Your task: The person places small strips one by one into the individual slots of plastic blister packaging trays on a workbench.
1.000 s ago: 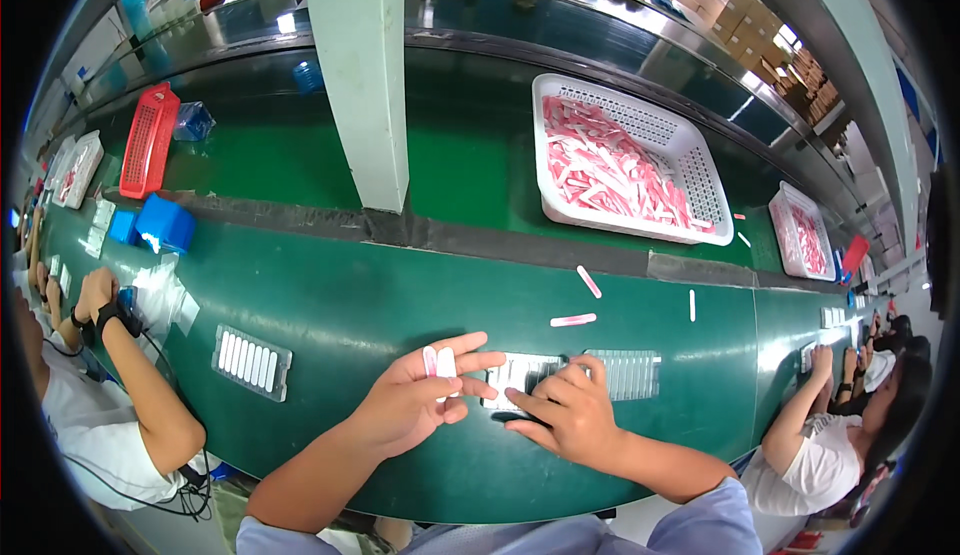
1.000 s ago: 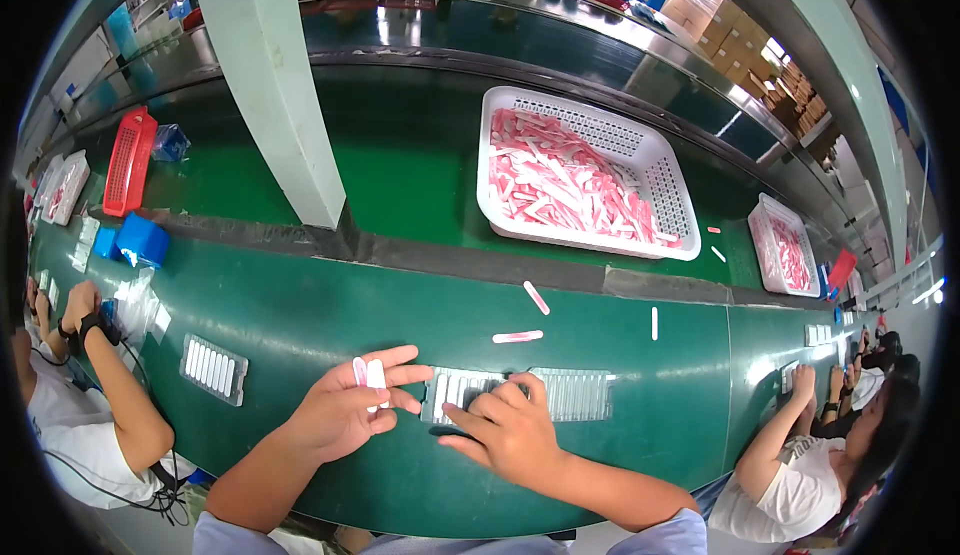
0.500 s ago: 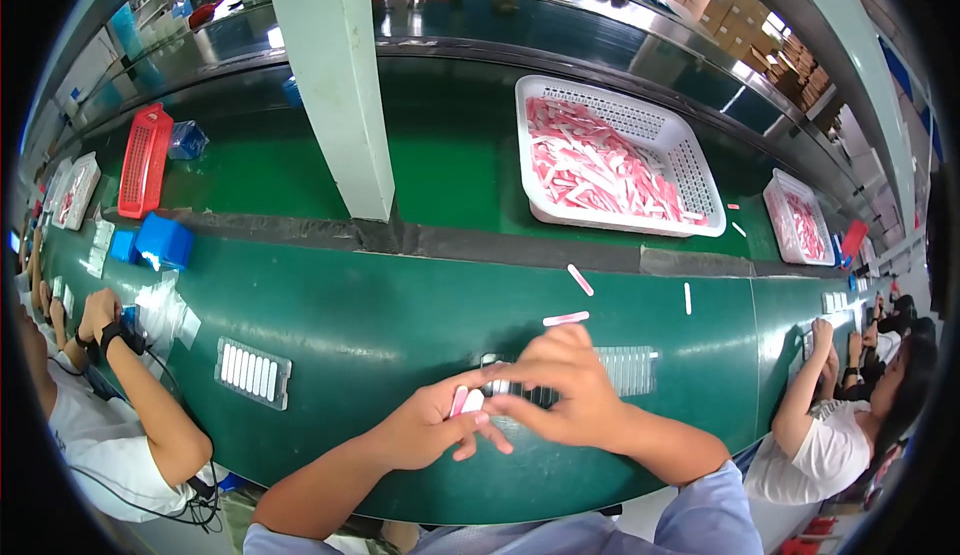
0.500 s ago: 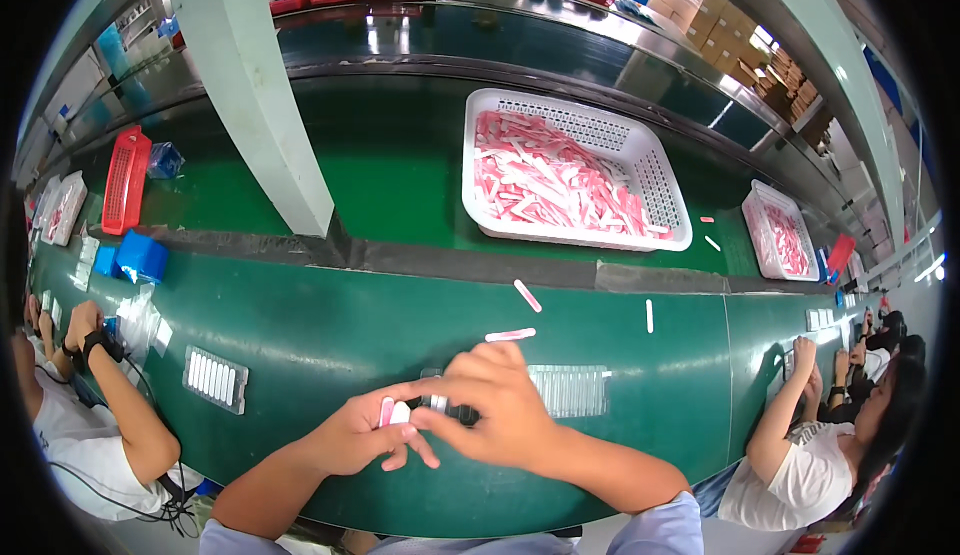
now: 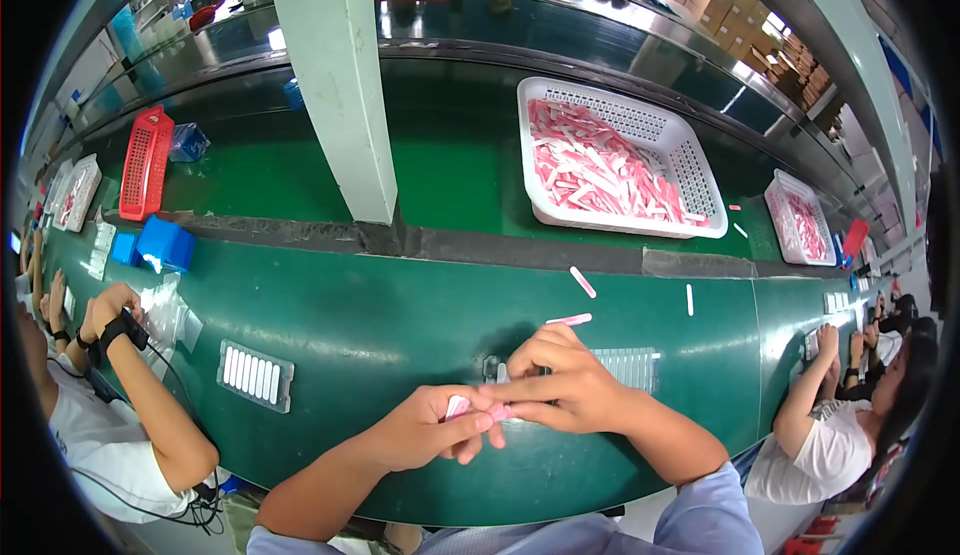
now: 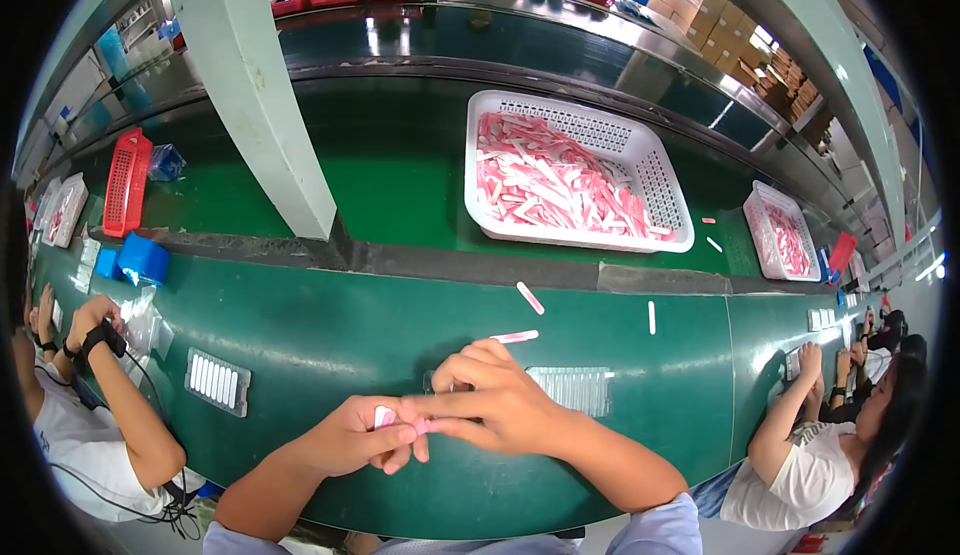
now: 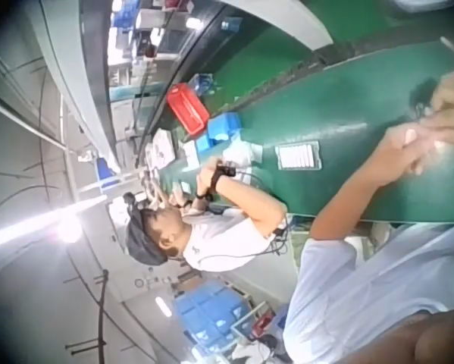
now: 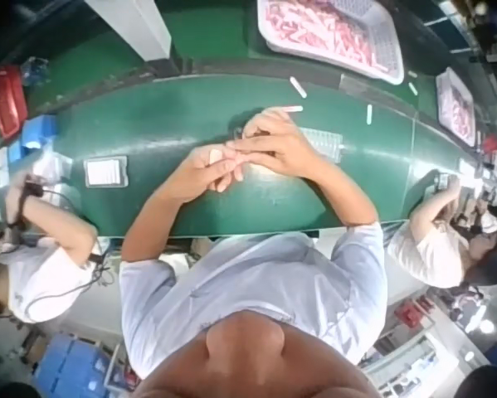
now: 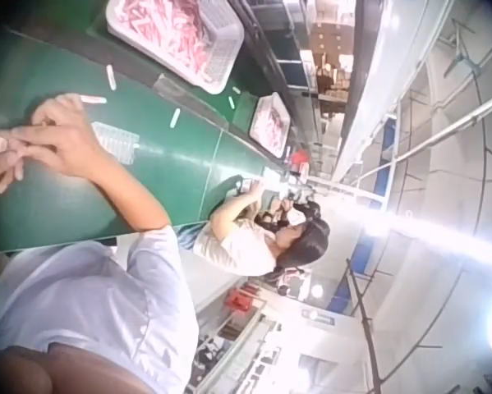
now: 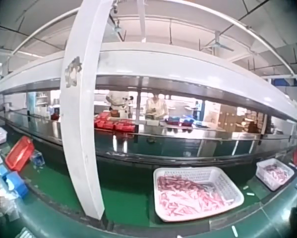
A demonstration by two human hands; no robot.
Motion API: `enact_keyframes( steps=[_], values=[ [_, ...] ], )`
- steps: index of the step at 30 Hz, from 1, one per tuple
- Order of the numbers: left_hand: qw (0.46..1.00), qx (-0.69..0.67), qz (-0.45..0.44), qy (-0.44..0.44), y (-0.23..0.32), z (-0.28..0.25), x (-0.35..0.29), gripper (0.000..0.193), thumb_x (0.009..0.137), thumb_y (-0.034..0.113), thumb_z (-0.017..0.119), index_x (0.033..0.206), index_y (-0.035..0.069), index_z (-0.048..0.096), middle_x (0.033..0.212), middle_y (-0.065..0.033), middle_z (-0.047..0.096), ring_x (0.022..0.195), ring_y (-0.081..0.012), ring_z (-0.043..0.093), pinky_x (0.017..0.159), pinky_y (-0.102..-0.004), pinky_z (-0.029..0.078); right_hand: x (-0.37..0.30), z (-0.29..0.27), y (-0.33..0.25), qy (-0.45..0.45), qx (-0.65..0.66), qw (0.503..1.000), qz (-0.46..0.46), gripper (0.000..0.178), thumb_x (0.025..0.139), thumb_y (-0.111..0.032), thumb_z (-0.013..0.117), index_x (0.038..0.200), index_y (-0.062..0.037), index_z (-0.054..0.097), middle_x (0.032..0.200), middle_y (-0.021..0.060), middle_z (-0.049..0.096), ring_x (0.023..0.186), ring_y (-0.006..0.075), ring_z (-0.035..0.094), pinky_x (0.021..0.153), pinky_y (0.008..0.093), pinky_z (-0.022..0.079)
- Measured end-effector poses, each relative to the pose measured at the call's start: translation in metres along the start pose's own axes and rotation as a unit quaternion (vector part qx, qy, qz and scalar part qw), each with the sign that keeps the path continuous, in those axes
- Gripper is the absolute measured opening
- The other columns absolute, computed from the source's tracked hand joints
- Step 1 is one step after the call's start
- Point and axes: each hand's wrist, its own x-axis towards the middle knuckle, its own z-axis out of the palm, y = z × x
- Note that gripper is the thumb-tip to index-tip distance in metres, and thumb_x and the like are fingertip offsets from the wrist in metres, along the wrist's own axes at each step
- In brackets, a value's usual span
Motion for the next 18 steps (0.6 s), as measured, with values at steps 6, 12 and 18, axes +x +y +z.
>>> enact_keyframes(
  steps=[6, 12, 18],
  values=[
    [0.993, 0.026, 0.044, 0.104, 0.003, 0.005, 0.004, 0.022, 0.107, 0.019, 0.062, 0.115, 0.002, 0.073, 0.093, -0.0054, 0.076, 0.062, -0.0063, 0.061, 0.049, -0.0212, 0.035, -0.003, 0.001, -0.018, 0.003, 0.048, 0.983, 0.175, 0.029, 0.087, -0.015, 0.08, 0.116, -0.0123, 0.076, 0.091, 0.0008, 0.065, 0.083, 0.0186, 0.062, 0.089, 0.0345, 0.043],
    [0.993, 0.032, 0.067, 0.087, -0.007, 0.004, 0.005, 0.019, 0.105, 0.016, 0.065, 0.116, 0.003, 0.073, 0.098, -0.0064, 0.078, 0.065, -0.0069, 0.065, 0.049, -0.0206, 0.035, -0.005, 0.012, -0.019, 0.047, 0.076, 0.976, 0.2, 0.012, 0.088, -0.015, 0.08, 0.1, -0.0135, 0.08, 0.077, -0.0011, 0.069, 0.071, 0.0155, 0.062, 0.083, 0.0323, 0.044],
    [0.994, -0.021, 0.029, 0.101, 0.001, 0.009, 0.008, 0.021, 0.104, 0.012, 0.064, 0.116, -0.005, 0.07, 0.106, -0.0159, 0.077, 0.066, -0.0129, 0.068, 0.048, -0.0228, 0.039, -0.005, -0.002, -0.011, 0.025, 0.035, 0.975, 0.219, 0.007, 0.084, -0.008, 0.083, 0.091, -0.0098, 0.083, 0.075, 0.0016, 0.072, 0.073, 0.0155, 0.065, 0.079, 0.0329, 0.044]
  ],
)
